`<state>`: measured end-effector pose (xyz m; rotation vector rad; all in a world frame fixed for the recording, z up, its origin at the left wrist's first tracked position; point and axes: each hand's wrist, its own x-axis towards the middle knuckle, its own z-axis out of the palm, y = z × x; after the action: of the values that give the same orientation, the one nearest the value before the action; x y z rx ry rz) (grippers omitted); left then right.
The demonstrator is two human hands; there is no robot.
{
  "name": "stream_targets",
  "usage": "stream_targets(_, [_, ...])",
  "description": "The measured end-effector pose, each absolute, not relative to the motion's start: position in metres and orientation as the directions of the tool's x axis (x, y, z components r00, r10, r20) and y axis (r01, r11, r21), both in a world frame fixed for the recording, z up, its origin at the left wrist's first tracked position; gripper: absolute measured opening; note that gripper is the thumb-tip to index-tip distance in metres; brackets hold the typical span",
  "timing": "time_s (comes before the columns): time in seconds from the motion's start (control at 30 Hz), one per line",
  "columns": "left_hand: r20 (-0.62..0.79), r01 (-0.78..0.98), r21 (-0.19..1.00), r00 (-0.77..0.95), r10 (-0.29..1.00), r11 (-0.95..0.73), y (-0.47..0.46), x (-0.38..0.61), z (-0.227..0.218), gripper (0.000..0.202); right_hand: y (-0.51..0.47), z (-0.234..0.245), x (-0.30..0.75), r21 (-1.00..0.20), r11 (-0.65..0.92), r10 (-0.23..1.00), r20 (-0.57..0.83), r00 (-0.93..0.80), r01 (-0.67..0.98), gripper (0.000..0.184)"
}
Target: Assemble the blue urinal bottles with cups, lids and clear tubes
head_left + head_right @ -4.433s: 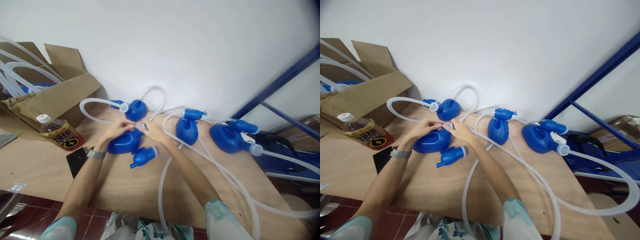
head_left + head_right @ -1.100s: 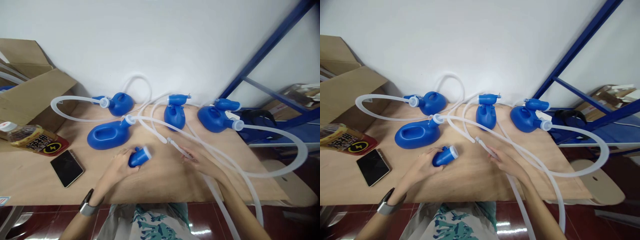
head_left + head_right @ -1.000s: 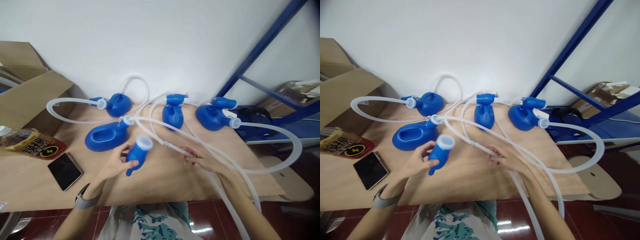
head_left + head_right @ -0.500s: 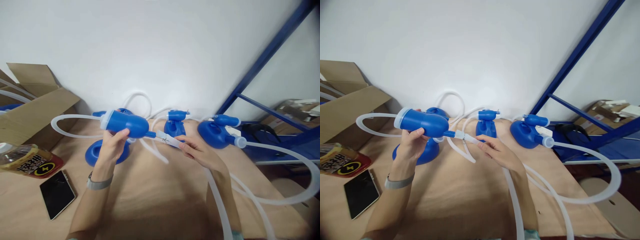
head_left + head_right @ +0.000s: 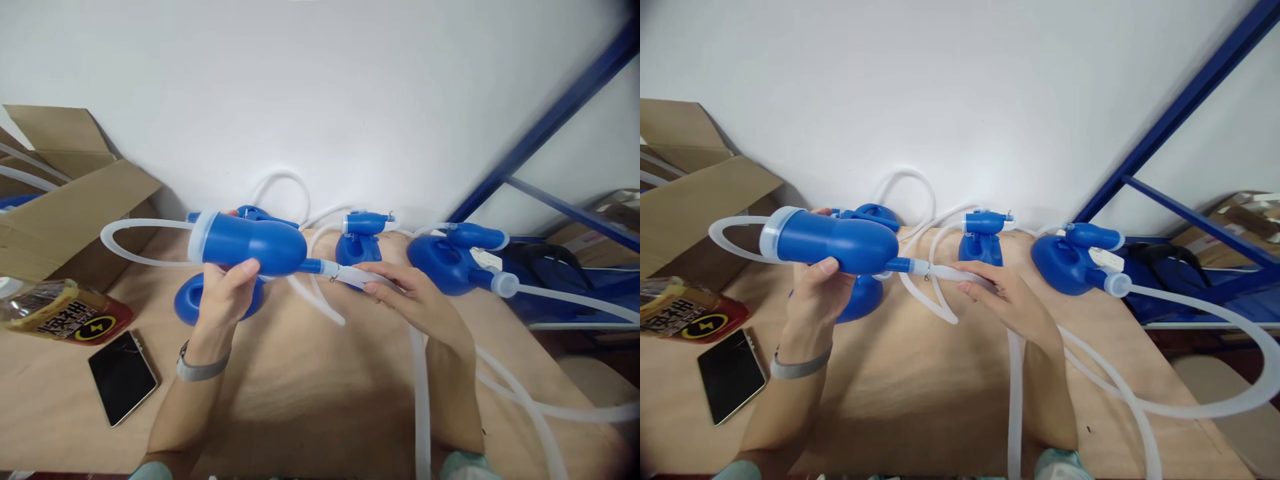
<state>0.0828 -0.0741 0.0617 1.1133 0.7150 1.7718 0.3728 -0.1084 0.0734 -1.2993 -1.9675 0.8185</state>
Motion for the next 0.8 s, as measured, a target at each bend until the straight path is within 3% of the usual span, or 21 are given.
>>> stream_targets(0.2, [0.401, -0.264, 0.869, -0.116, 0.909, -0.417, -0.068, 0.078, 0.047, 0.079, -0.116, 0.072, 0.368, -0.690, 0.387, 0.922, 0.294, -0.251, 0.612, 0.039])
stream_targets(0.37, [0.471, 0.123, 0.870, 0.082, 0.878, -0.478, -0.064, 0.057, 0.046, 0.081, -0.115, 0.070, 0.360, -0.782, 0.315, 0.941, 0.183, -0.285, 0.538, 0.058])
stream_targets(0.57, [0.505, 0.302, 0.802, 0.117, 0.855, -0.515, -0.068, 0.052, 0.055, 0.078, -0.110, 0.069, 0.350, -0.788, 0.309, 0.945, 0.193, -0.263, 0.532, 0.054])
stream_targets(0.63, [0.558, 0.285, 0.775, 0.110, 0.822, -0.564, -0.070, 0.052, 0.057, 0.092, -0.111, 0.071, 0.350, -0.756, 0.368, 0.925, 0.242, -0.292, 0.541, 0.051])
stream_targets(0.7, [0.583, 0.133, 0.791, 0.135, 0.801, -0.598, -0.072, 0.056, 0.058, 0.099, -0.113, 0.073, 0.350, -0.708, 0.431, 0.900, 0.299, -0.316, 0.559, 0.048])
stream_targets(0.8, [0.608, -0.149, 0.790, 0.072, 0.790, -0.595, -0.076, 0.070, 0.059, 0.074, -0.116, 0.071, 0.351, -0.614, 0.517, 0.856, 0.386, -0.344, 0.596, 0.044])
